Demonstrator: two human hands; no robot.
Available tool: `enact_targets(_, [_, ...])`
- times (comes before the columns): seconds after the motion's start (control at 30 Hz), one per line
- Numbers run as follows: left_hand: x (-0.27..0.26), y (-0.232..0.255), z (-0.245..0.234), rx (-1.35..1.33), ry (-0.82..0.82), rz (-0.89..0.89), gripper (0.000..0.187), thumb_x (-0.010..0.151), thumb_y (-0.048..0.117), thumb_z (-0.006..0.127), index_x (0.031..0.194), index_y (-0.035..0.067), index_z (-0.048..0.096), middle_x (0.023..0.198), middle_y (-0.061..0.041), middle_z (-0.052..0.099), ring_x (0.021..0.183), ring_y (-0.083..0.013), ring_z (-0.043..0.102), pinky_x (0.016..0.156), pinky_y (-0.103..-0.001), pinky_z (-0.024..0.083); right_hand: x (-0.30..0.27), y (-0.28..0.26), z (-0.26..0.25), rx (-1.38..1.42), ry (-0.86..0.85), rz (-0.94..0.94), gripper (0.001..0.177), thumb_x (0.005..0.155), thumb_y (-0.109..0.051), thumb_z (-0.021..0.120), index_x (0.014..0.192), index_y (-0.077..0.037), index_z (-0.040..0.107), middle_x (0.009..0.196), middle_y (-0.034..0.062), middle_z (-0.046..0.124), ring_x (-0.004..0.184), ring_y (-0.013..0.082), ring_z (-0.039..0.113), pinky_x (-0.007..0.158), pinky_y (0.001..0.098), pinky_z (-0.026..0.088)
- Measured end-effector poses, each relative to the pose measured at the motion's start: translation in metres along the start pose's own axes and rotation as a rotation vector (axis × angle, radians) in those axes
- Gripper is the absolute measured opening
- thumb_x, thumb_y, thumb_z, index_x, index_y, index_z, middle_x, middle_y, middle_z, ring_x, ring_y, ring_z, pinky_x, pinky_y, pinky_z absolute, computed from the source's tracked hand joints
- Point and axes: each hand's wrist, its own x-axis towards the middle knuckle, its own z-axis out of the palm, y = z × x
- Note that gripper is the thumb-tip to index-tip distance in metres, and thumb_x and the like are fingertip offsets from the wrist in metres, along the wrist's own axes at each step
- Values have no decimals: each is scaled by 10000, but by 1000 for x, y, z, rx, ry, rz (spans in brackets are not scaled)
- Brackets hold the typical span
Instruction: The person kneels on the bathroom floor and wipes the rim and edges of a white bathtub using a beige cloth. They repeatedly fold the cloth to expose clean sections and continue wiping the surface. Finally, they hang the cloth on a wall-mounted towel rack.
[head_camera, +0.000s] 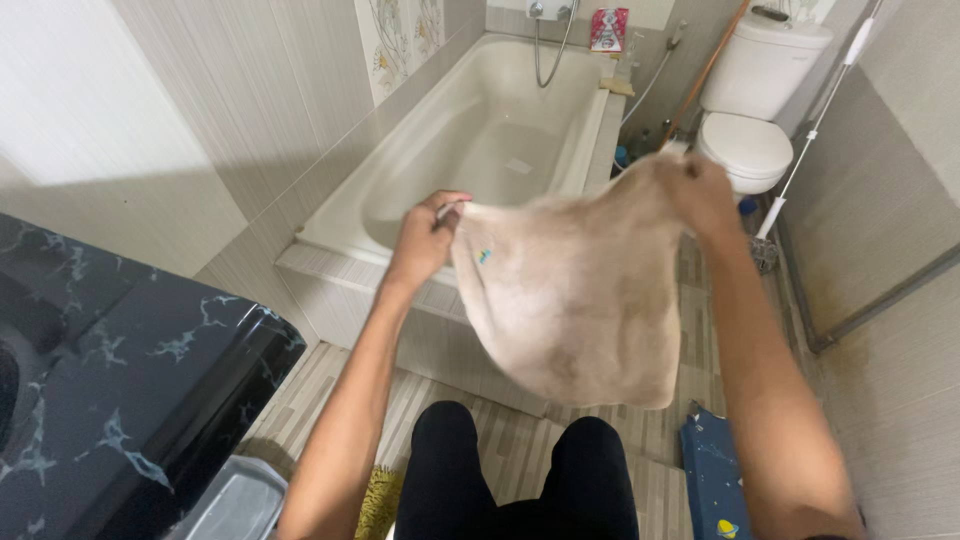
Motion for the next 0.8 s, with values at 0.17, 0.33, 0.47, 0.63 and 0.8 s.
enact_targets(0.17, [-12, 75, 30, -509, -265, -230, 337, 1003, 24, 514, 1290, 68, 686, 1106, -173, 610, 963, -232, 726, 852, -334, 609, -61, -29, 34, 15, -66, -12, 355, 896, -329, 807, 1108, -45, 784, 799, 43, 704, 642, 130, 576, 573, 273, 446])
enact_targets(0.33, [-25, 88, 59, -606, -334, 166, 475, 870, -117, 615, 1319, 32, 656, 1406, -117, 634, 1114, -156, 680, 950, -281, 569, -101, -52, 63, 377, -109, -44, 295, 900, -267, 783, 1084, -37, 799, 809, -9, 716, 664, 50, 597, 580, 221, 483])
enact_targets(0.47, [-41, 80, 72, -598, -136, 136, 315, 954, -36, 695, 1262, 29, 695, 1233, -140, 756, 1055, -132, 731, 951, -259, 591, -121, -51, 67, 440, -101, -118, 276, 946, -226, 771, 1137, -30, 811, 867, 10, 735, 725, 62, 593, 640, 232, 470])
enact_targets(0.63, [-45, 81, 74, -507, 123, 119, 186, 935, 84, 780, 1108, 20, 756, 953, -74, 758, 867, -106, 679, 800, -262, 556, -135, -52, 76, 500, -262, -145, 338, 917, -184, 756, 1210, -16, 744, 1048, 32, 766, 932, 83, 679, 839, 228, 544])
enact_targets(0.8, [-56, 99, 62, 13, 355, 252, 364, 749, 274, 944, 883, 24, 716, 910, -89, 556, 944, -231, 538, 857, -348, 465, -143, -41, 94, 640, -427, -400, 425, 878, -27, 727, 1294, -9, 640, 1186, 33, 722, 1066, 94, 668, 936, 269, 556])
